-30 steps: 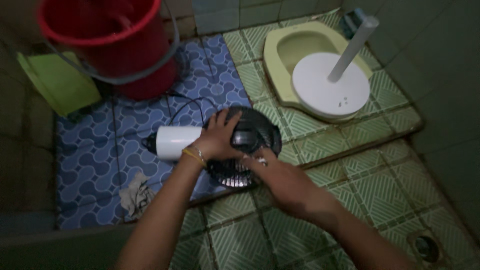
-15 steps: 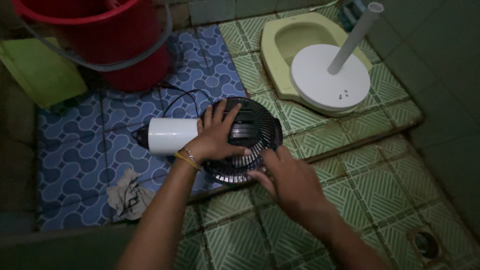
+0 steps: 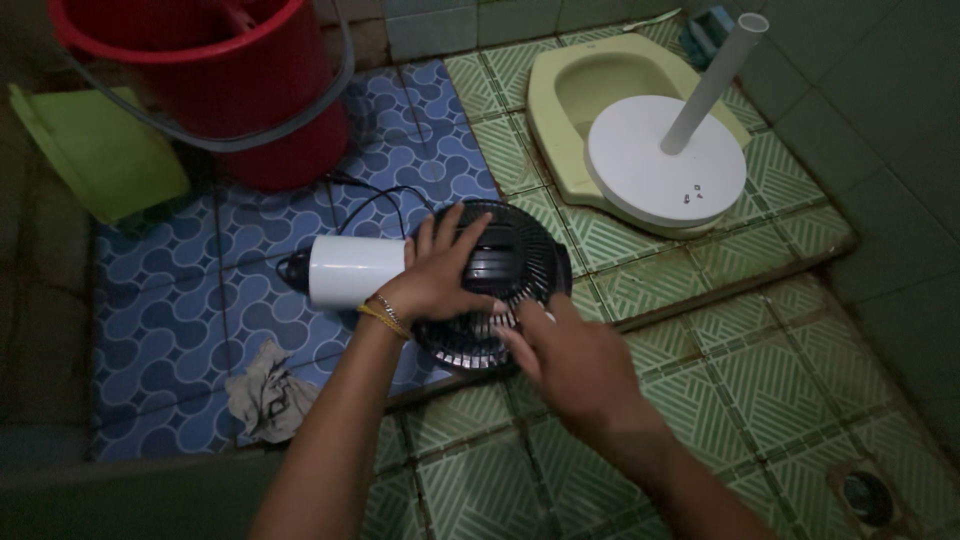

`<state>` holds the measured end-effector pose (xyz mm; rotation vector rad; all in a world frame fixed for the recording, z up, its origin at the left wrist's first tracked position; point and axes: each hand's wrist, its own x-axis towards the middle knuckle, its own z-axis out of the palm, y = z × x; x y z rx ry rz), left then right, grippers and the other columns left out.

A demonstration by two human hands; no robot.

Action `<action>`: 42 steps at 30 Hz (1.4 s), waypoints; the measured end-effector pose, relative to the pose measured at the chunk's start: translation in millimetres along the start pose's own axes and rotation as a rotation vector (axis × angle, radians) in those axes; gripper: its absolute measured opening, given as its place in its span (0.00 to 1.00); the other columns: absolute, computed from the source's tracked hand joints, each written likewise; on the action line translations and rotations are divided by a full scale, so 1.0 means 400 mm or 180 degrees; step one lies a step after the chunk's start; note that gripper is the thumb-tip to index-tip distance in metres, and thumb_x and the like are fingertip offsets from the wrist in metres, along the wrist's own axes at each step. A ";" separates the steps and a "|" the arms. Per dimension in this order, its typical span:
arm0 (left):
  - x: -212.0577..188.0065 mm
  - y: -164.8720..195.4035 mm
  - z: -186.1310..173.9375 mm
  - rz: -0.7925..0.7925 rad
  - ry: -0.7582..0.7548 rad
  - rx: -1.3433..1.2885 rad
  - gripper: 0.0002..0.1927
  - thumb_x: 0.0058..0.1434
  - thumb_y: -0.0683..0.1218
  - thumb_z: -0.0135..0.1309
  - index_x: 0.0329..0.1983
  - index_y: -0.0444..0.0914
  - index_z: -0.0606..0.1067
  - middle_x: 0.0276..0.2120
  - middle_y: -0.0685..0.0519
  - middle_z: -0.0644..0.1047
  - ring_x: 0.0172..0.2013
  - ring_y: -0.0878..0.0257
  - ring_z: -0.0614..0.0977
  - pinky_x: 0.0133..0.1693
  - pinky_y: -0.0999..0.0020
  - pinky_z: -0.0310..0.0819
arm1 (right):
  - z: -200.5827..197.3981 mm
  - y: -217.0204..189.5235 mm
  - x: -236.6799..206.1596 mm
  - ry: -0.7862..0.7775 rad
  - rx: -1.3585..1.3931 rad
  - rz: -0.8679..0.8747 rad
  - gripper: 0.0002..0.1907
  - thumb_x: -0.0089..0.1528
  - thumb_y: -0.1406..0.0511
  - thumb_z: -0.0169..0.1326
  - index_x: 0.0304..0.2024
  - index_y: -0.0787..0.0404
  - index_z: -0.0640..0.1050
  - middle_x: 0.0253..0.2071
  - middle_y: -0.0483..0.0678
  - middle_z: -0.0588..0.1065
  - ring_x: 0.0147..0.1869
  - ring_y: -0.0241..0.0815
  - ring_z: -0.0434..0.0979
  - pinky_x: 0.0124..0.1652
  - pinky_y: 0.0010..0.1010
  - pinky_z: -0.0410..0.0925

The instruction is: The person sits on the floor and services a small electric fan. They unscrew the rear grille with a screwdriver, remove the front cover and blade, wipe parts with a cloth, and reassemble the fan by refitting the blade and covers.

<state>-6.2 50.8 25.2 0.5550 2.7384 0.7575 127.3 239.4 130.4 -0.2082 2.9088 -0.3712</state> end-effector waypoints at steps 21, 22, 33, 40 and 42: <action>0.004 -0.017 0.003 0.0072 0.0107 -0.0093 0.70 0.36 0.70 0.72 0.79 0.56 0.46 0.78 0.43 0.38 0.74 0.31 0.34 0.67 0.30 0.32 | -0.047 0.064 0.008 0.0142 0.0531 -0.2264 0.15 0.61 0.68 0.47 0.51 0.58 0.74 0.47 0.60 0.72 0.39 0.64 0.79 0.35 0.52 0.71; 0.005 -0.016 0.005 0.0069 0.0116 -0.0102 0.70 0.36 0.70 0.72 0.79 0.57 0.46 0.78 0.43 0.38 0.74 0.32 0.35 0.67 0.30 0.32 | -0.047 0.066 0.010 0.0146 0.0461 -0.2424 0.13 0.61 0.68 0.47 0.48 0.56 0.75 0.45 0.58 0.72 0.38 0.63 0.80 0.36 0.51 0.71; 0.004 -0.017 0.009 0.0059 0.0123 -0.0156 0.70 0.35 0.72 0.72 0.79 0.58 0.46 0.78 0.44 0.37 0.74 0.30 0.35 0.67 0.29 0.32 | -0.010 0.074 0.032 0.0012 -0.0363 -0.1740 0.24 0.58 0.63 0.49 0.57 0.58 0.70 0.46 0.60 0.71 0.35 0.62 0.78 0.33 0.51 0.72; 0.006 -0.014 0.014 -0.0002 0.0103 -0.0115 0.70 0.35 0.71 0.72 0.79 0.58 0.46 0.78 0.44 0.37 0.74 0.30 0.35 0.67 0.29 0.32 | -0.030 0.040 0.041 -0.0266 -0.0603 -0.1157 0.19 0.68 0.57 0.49 0.60 0.53 0.69 0.45 0.57 0.71 0.35 0.62 0.79 0.36 0.51 0.72; 0.008 -0.013 0.014 0.0008 0.0096 -0.0102 0.70 0.35 0.71 0.72 0.79 0.58 0.46 0.78 0.44 0.37 0.74 0.30 0.35 0.67 0.29 0.31 | -0.033 0.016 0.040 -0.0432 -0.0962 -0.0798 0.17 0.71 0.54 0.45 0.60 0.52 0.69 0.46 0.55 0.72 0.39 0.60 0.79 0.39 0.50 0.73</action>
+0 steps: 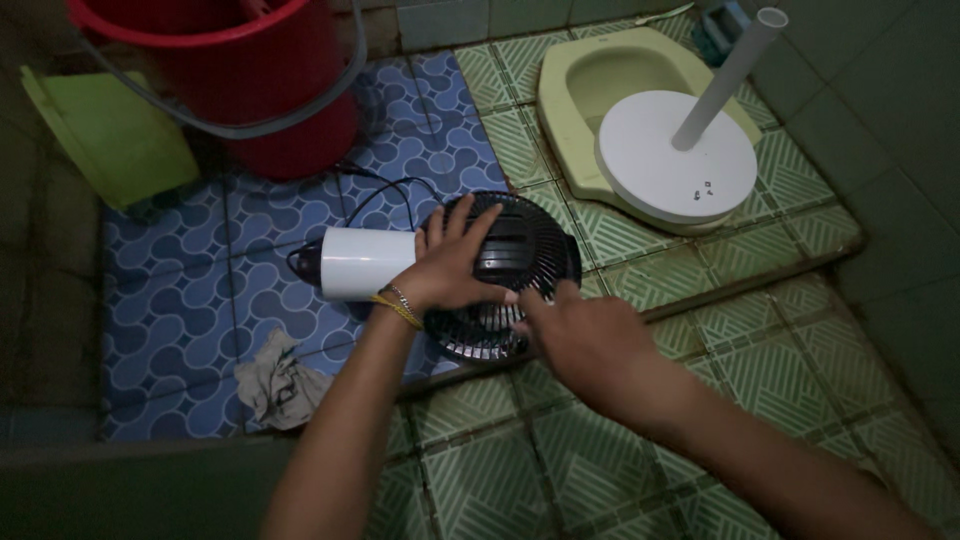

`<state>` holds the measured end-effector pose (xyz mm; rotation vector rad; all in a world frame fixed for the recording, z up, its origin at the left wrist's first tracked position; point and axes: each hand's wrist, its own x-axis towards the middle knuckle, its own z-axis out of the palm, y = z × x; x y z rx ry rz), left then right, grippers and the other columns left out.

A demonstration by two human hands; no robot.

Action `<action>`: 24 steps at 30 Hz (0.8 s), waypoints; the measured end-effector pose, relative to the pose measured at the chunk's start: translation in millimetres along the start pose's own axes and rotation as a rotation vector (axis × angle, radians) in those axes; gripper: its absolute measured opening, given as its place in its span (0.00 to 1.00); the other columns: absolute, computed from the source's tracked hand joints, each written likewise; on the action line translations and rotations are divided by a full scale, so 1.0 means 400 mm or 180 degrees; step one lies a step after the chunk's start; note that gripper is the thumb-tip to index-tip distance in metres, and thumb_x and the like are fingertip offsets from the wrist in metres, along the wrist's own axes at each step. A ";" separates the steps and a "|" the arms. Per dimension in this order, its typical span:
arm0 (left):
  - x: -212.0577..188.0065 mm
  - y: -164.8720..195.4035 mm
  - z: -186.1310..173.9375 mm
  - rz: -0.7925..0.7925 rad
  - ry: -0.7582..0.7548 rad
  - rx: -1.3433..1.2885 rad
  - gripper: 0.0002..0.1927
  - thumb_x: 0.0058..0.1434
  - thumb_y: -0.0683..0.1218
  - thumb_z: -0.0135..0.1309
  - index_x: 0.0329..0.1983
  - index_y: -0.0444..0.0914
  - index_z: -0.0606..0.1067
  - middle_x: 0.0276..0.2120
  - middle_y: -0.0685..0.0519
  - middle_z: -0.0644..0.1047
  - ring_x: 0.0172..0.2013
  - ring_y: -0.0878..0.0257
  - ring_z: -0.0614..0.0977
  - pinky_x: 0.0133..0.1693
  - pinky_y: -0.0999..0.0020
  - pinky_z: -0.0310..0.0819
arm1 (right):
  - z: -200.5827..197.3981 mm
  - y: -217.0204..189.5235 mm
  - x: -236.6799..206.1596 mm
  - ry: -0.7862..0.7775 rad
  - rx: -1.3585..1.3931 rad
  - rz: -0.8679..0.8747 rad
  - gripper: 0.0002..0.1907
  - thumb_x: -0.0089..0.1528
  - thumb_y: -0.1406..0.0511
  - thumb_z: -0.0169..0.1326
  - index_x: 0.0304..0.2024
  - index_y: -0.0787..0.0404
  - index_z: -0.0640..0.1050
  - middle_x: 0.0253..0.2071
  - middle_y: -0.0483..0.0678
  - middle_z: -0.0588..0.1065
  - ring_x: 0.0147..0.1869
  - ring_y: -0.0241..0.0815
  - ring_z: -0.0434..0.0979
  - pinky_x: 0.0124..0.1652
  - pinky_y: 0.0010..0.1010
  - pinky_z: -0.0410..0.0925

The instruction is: The person sits on the floor and services a small electric fan. They unscrew the rear grille with a screwdriver, remove the front cover and blade, wipe parts with a cloth, and reassemble the fan by refitting the blade and covers.

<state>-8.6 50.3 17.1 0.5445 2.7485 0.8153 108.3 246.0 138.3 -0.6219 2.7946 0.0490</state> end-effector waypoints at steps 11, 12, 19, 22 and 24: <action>0.002 -0.002 -0.006 -0.0010 -0.0040 0.0013 0.70 0.36 0.72 0.71 0.79 0.57 0.45 0.78 0.45 0.36 0.74 0.30 0.34 0.68 0.30 0.30 | -0.020 0.035 -0.012 0.0230 0.0524 -0.0923 0.23 0.53 0.72 0.49 0.53 0.60 0.71 0.49 0.59 0.70 0.38 0.64 0.78 0.38 0.53 0.71; 0.003 -0.001 -0.006 -0.0023 -0.0046 0.0004 0.71 0.36 0.72 0.71 0.79 0.57 0.45 0.78 0.45 0.36 0.74 0.31 0.34 0.67 0.30 0.31 | -0.016 0.033 -0.010 0.0222 0.0481 -0.0785 0.20 0.57 0.70 0.49 0.53 0.59 0.71 0.48 0.59 0.70 0.38 0.63 0.78 0.37 0.53 0.71; -0.004 0.002 -0.006 0.0046 0.0034 0.0023 0.70 0.36 0.72 0.71 0.79 0.57 0.45 0.78 0.43 0.38 0.74 0.29 0.36 0.67 0.30 0.32 | 0.015 0.009 -0.004 0.0170 0.0196 0.0003 0.18 0.69 0.53 0.48 0.57 0.54 0.71 0.44 0.55 0.73 0.39 0.60 0.79 0.38 0.51 0.72; -0.005 0.003 -0.012 0.0037 0.0011 0.0012 0.70 0.36 0.72 0.71 0.79 0.57 0.45 0.78 0.43 0.38 0.74 0.30 0.36 0.67 0.30 0.33 | 0.007 0.032 -0.022 0.0426 0.0776 -0.0928 0.20 0.64 0.66 0.47 0.60 0.63 0.69 0.51 0.62 0.70 0.38 0.62 0.78 0.37 0.51 0.72; -0.005 0.003 -0.014 0.0016 0.0000 0.0008 0.70 0.36 0.72 0.71 0.79 0.58 0.45 0.78 0.44 0.38 0.74 0.31 0.36 0.67 0.30 0.33 | 0.003 0.041 -0.031 0.0800 0.0852 -0.1433 0.17 0.58 0.69 0.46 0.51 0.60 0.71 0.46 0.58 0.72 0.41 0.62 0.79 0.37 0.50 0.71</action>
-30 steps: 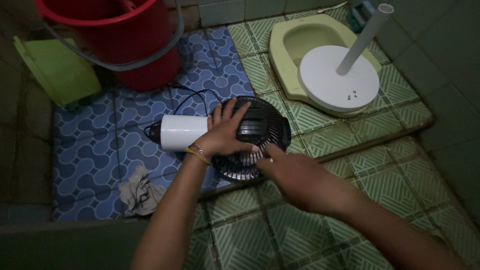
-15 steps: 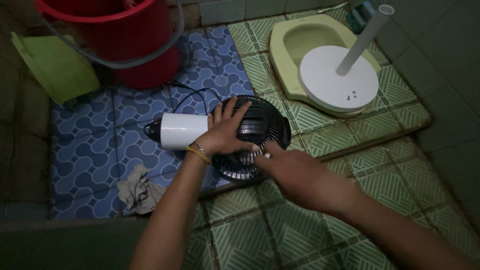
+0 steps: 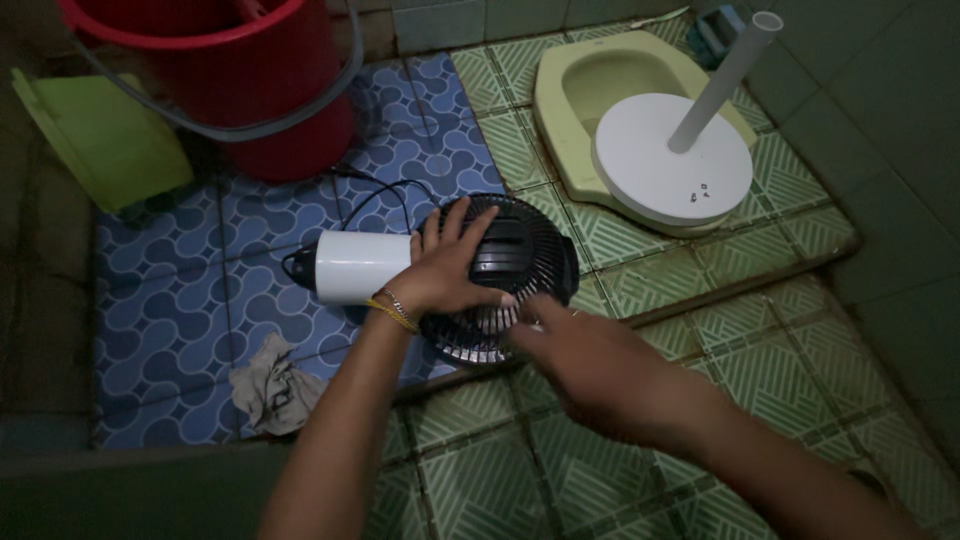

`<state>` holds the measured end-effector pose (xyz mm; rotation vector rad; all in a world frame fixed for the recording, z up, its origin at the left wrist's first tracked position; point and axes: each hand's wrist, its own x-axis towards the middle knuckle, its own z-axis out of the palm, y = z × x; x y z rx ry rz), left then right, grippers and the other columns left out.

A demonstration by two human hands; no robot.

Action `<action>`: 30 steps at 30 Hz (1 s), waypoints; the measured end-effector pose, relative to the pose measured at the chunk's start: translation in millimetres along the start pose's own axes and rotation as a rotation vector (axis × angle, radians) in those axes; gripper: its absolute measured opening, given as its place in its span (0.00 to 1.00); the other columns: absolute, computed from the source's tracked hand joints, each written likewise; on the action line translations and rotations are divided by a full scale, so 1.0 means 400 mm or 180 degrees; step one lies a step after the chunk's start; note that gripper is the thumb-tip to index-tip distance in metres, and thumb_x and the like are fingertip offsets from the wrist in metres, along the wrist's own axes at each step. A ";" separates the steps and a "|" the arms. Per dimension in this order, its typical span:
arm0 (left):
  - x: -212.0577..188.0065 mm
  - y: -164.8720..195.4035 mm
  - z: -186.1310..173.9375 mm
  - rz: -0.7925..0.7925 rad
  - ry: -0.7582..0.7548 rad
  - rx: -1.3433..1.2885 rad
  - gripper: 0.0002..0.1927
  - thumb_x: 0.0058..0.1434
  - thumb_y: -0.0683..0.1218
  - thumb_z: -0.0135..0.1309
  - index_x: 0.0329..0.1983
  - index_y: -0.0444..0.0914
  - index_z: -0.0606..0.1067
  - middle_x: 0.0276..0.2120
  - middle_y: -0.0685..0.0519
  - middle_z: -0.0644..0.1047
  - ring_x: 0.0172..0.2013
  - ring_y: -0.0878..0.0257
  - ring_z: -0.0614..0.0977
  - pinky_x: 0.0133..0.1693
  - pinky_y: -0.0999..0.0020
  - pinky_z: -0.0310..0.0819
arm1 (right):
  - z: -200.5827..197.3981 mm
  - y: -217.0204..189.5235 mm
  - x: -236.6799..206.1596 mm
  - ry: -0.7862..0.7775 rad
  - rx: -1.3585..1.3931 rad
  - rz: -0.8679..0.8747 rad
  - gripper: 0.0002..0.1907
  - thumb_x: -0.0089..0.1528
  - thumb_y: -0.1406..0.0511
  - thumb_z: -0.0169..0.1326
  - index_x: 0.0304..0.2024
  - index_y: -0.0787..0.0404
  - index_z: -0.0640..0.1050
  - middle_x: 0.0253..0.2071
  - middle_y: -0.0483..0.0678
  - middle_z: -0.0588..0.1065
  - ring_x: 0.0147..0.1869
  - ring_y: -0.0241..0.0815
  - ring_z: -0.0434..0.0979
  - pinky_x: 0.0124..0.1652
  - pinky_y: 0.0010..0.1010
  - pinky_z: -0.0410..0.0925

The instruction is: The person sits on the floor and services a small electric fan. They unscrew the rear grille with a screwdriver, remove the front cover and blade, wipe parts with a cloth, and reassemble the fan by refitting the blade and covers.

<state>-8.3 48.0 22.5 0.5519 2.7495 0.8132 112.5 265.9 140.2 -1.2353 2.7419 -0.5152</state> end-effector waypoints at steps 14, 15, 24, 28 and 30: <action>0.005 0.002 0.002 -0.0083 -0.0102 0.0040 0.69 0.37 0.71 0.71 0.79 0.59 0.44 0.79 0.46 0.35 0.74 0.31 0.35 0.67 0.29 0.34 | 0.022 -0.031 0.019 0.0222 -0.0086 0.0938 0.19 0.62 0.58 0.53 0.54 0.57 0.72 0.54 0.60 0.70 0.39 0.64 0.78 0.34 0.53 0.72; 0.003 0.002 0.002 -0.0073 -0.0102 0.0036 0.69 0.37 0.70 0.71 0.79 0.58 0.44 0.79 0.46 0.35 0.74 0.31 0.35 0.67 0.30 0.33 | 0.018 -0.026 0.012 0.0075 0.0012 0.0641 0.18 0.63 0.61 0.52 0.54 0.57 0.72 0.54 0.60 0.69 0.40 0.64 0.78 0.35 0.53 0.72; 0.000 0.010 -0.002 -0.0060 -0.0084 0.0048 0.70 0.37 0.71 0.72 0.79 0.58 0.45 0.78 0.44 0.37 0.74 0.30 0.35 0.68 0.31 0.32 | 0.014 0.003 0.016 -0.0429 -0.0367 0.0881 0.20 0.64 0.59 0.50 0.59 0.53 0.69 0.43 0.55 0.71 0.33 0.62 0.78 0.32 0.53 0.71; 0.000 0.012 -0.004 -0.0064 -0.0089 0.0043 0.70 0.36 0.70 0.72 0.78 0.58 0.45 0.78 0.46 0.37 0.74 0.31 0.36 0.67 0.29 0.33 | 0.019 -0.012 0.034 -0.0031 -0.0499 0.0733 0.22 0.63 0.56 0.52 0.57 0.55 0.70 0.42 0.57 0.72 0.28 0.62 0.77 0.26 0.53 0.70; 0.001 0.011 -0.001 -0.0075 -0.0083 0.0035 0.70 0.36 0.70 0.73 0.78 0.58 0.45 0.78 0.46 0.37 0.74 0.31 0.36 0.66 0.28 0.33 | 0.020 -0.016 0.038 -0.0135 -0.0540 0.0938 0.22 0.64 0.54 0.52 0.56 0.55 0.70 0.42 0.57 0.71 0.31 0.62 0.78 0.28 0.53 0.70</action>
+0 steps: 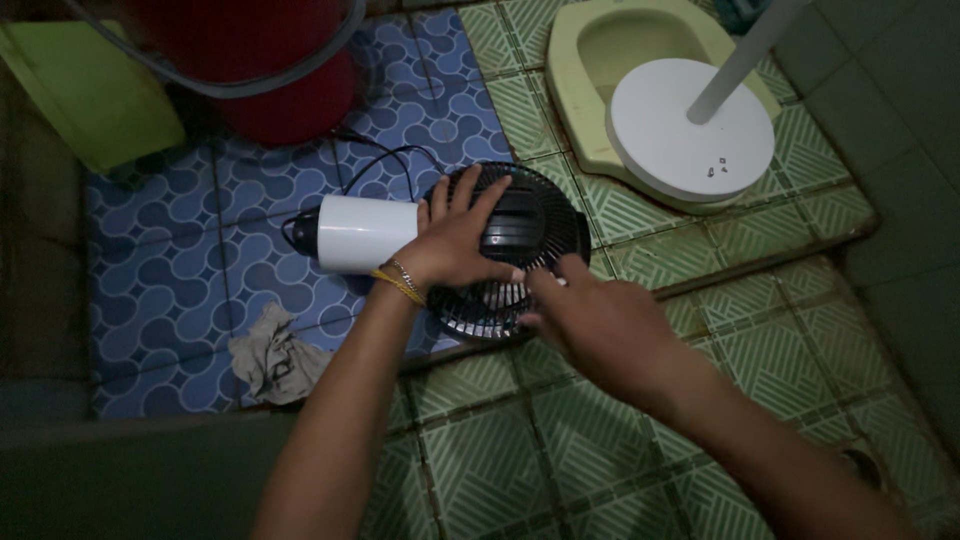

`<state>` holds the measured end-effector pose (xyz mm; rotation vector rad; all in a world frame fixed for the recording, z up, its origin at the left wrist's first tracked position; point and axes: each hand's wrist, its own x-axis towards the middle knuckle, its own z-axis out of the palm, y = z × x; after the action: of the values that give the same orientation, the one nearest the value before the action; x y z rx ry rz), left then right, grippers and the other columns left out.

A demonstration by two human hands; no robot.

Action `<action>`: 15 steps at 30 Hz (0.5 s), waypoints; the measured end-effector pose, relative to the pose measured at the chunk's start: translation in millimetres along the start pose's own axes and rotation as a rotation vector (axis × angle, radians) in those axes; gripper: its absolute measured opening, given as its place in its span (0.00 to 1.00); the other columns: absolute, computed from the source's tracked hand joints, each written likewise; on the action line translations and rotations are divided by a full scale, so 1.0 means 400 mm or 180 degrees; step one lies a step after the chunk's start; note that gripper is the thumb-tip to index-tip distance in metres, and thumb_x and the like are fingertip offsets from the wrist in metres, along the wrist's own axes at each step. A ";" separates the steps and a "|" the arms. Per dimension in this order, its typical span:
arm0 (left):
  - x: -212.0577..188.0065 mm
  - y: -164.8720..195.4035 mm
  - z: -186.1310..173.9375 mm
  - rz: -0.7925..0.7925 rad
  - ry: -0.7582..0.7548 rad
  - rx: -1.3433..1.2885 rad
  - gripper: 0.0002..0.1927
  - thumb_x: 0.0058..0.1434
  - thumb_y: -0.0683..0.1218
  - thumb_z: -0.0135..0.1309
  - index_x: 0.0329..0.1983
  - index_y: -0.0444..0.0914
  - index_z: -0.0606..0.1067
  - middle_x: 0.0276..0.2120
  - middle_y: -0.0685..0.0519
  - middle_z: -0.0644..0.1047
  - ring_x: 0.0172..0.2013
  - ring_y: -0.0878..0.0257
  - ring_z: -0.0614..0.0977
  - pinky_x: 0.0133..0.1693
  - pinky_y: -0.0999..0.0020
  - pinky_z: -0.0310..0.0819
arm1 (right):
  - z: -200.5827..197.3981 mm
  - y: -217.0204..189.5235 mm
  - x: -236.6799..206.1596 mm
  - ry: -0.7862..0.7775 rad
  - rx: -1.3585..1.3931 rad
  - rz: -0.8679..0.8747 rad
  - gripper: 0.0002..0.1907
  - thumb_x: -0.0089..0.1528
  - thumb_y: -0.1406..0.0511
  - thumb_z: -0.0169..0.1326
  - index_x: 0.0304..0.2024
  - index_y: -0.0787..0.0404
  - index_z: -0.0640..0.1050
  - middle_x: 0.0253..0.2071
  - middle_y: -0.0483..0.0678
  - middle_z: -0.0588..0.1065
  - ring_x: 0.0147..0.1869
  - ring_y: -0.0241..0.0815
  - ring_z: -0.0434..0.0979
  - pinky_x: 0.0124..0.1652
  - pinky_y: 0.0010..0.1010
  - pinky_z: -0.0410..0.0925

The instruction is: The person sits on the floor and services a small electric fan. They unscrew the rear grille with a screwdriver, remove the front cover and blade, wipe parts with a cloth, and reassemble the fan by refitting the blade and covers.

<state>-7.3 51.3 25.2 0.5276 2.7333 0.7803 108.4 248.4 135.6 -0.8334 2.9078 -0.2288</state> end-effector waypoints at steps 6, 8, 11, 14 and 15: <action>0.003 -0.013 0.012 0.0121 0.0137 0.0050 0.69 0.37 0.71 0.72 0.78 0.57 0.46 0.78 0.44 0.39 0.74 0.30 0.38 0.66 0.28 0.34 | -0.007 0.035 -0.014 -0.0297 0.0553 -0.0386 0.15 0.63 0.61 0.51 0.52 0.57 0.69 0.44 0.57 0.70 0.42 0.63 0.77 0.36 0.52 0.70; -0.001 -0.018 0.015 0.0175 0.0216 -0.0001 0.69 0.36 0.72 0.72 0.78 0.57 0.47 0.78 0.44 0.40 0.74 0.31 0.39 0.67 0.29 0.35 | 0.000 0.045 -0.016 -0.0126 0.0790 -0.0667 0.14 0.62 0.65 0.51 0.51 0.57 0.70 0.45 0.57 0.71 0.44 0.63 0.76 0.37 0.51 0.70; -0.005 -0.019 0.016 0.0194 0.0262 -0.0007 0.69 0.36 0.72 0.72 0.78 0.58 0.48 0.78 0.45 0.42 0.74 0.31 0.40 0.67 0.31 0.36 | 0.016 0.044 -0.019 0.0062 0.0819 -0.0396 0.15 0.63 0.63 0.52 0.52 0.56 0.70 0.43 0.56 0.71 0.43 0.63 0.76 0.37 0.52 0.69; -0.005 -0.016 0.014 0.0156 0.0229 0.0051 0.68 0.36 0.73 0.71 0.78 0.58 0.48 0.77 0.45 0.42 0.74 0.31 0.40 0.67 0.31 0.36 | 0.026 0.035 -0.024 0.0159 0.0788 -0.0160 0.15 0.64 0.60 0.54 0.51 0.56 0.70 0.42 0.56 0.71 0.40 0.63 0.76 0.36 0.53 0.69; -0.005 -0.013 0.014 0.0141 0.0222 0.0042 0.68 0.36 0.73 0.72 0.78 0.58 0.48 0.77 0.45 0.42 0.74 0.31 0.40 0.67 0.31 0.36 | 0.027 0.033 -0.024 0.0181 0.0731 -0.0086 0.15 0.64 0.60 0.54 0.50 0.56 0.70 0.42 0.56 0.72 0.39 0.63 0.76 0.35 0.53 0.69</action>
<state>-5.0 48.7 18.0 0.5761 2.8011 0.8067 111.2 263.4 123.4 -0.8400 2.8495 -0.5852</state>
